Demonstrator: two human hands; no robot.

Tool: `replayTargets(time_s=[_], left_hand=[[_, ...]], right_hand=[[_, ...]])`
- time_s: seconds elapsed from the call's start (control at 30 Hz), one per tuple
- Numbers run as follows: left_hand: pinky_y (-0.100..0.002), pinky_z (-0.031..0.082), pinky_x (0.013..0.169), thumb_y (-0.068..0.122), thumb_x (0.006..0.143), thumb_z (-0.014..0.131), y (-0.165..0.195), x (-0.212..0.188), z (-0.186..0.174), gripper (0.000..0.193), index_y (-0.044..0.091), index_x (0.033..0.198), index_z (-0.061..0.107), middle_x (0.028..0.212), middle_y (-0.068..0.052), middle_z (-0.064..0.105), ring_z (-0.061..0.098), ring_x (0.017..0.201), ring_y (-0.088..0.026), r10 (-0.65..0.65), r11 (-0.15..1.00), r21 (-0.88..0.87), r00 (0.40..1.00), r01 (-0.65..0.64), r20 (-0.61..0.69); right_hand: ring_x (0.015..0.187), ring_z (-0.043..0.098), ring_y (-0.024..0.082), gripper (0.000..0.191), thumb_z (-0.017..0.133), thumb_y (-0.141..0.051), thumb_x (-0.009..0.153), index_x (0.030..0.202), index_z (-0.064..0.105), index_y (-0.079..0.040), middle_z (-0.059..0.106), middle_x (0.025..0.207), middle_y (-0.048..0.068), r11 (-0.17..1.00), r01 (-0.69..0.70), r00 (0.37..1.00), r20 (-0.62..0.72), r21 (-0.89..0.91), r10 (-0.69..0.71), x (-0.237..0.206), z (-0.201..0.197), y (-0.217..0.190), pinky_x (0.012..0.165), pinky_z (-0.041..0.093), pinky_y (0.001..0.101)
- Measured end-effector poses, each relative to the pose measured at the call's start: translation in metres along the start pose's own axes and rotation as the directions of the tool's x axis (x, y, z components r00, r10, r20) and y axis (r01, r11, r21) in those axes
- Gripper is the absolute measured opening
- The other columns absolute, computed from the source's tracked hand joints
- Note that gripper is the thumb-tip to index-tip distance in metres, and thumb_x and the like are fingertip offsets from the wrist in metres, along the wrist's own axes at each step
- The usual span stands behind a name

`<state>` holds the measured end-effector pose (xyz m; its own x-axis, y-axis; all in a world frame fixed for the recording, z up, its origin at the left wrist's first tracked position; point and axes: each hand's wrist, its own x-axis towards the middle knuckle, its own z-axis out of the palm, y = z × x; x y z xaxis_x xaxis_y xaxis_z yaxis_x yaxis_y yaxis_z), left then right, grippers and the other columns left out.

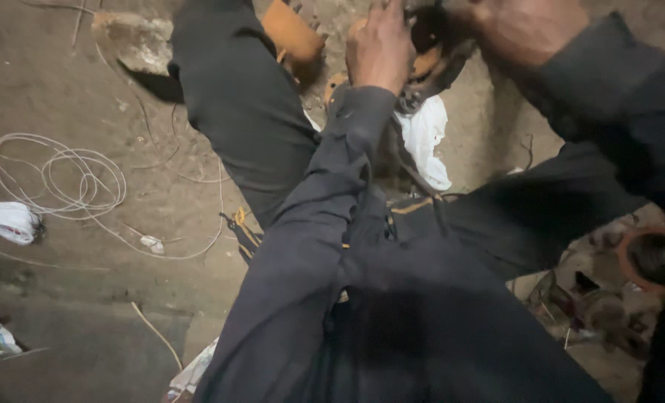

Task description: The person sits on the floor and uses a small metal tool to scrape and clean the inner surface of a cylindrical motor housing. They repeatedly rotate the housing and scrape different sections while other motor parts and tools lie nearby.

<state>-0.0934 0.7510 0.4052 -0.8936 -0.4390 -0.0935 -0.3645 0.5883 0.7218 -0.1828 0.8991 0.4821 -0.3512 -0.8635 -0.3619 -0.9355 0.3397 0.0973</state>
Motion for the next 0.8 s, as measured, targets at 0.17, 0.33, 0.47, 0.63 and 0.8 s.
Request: replayTargets(time_s=[0.17,0.33,0.47,0.63,0.8], left_hand=[[-0.051,0.055,0.079,0.019,0.089,0.068,-0.001,-0.001,0.000,0.038,0.018,0.126,0.059,0.113,-0.017,0.068,0.070,0.090,-0.041,0.039,0.999,-0.037,0.999,-0.040,-0.020],[-0.053,0.055,0.080,0.022,0.092,0.068,0.000,-0.003,0.000,0.040,0.020,0.130,0.057,0.109,-0.018,0.068,0.069,0.091,-0.043,0.002,0.999,-0.032,0.999,-0.001,0.032],[-0.054,0.055,0.081,0.023,0.092,0.067,0.002,-0.002,0.000,0.039,0.022,0.129,0.057,0.110,-0.017,0.069,0.069,0.094,-0.043,-0.003,0.999,-0.038,0.999,0.005,0.054],[-0.053,0.055,0.082,0.020,0.091,0.066,0.006,-0.001,-0.004,0.038,0.022,0.127,0.056,0.116,-0.014,0.069,0.069,0.099,-0.042,-0.005,1.000,-0.025,0.999,0.006,0.053],[-0.053,0.055,0.083,0.022,0.094,0.067,0.010,0.000,-0.003,0.041,0.021,0.133,0.056,0.115,-0.017,0.068,0.067,0.101,-0.043,-0.041,0.998,-0.044,0.989,0.047,0.141]], right_hand=[[0.074,0.071,0.027,0.032,0.074,-0.012,0.086,0.117,0.078,-0.010,0.074,0.084,0.013,0.972,-0.027,0.979,0.200,0.232,-0.021,-0.004,0.005,0.005,0.067,0.058,0.0395],[0.081,0.072,0.029,0.024,0.073,-0.012,0.097,0.121,0.076,-0.010,0.074,0.090,0.014,0.931,-0.045,0.998,0.059,0.362,0.025,-0.023,0.014,0.007,0.075,0.058,0.0420],[0.086,0.072,0.028,0.027,0.074,-0.014,0.095,0.122,0.077,-0.014,0.075,0.090,0.012,0.979,-0.097,0.994,-0.023,0.181,0.103,-0.033,0.025,0.006,0.080,0.058,0.0414],[0.081,0.071,0.032,0.018,0.075,-0.012,0.096,0.114,0.079,-0.013,0.075,0.092,0.013,0.931,-0.183,0.981,-0.004,0.315,0.194,-0.055,0.038,0.006,0.077,0.056,0.0439],[0.087,0.074,0.024,0.010,0.073,-0.005,0.105,0.114,0.074,-0.001,0.075,0.100,0.013,0.702,-0.259,0.860,-0.173,0.664,0.481,-0.097,0.052,-0.013,0.082,0.058,0.0363]])
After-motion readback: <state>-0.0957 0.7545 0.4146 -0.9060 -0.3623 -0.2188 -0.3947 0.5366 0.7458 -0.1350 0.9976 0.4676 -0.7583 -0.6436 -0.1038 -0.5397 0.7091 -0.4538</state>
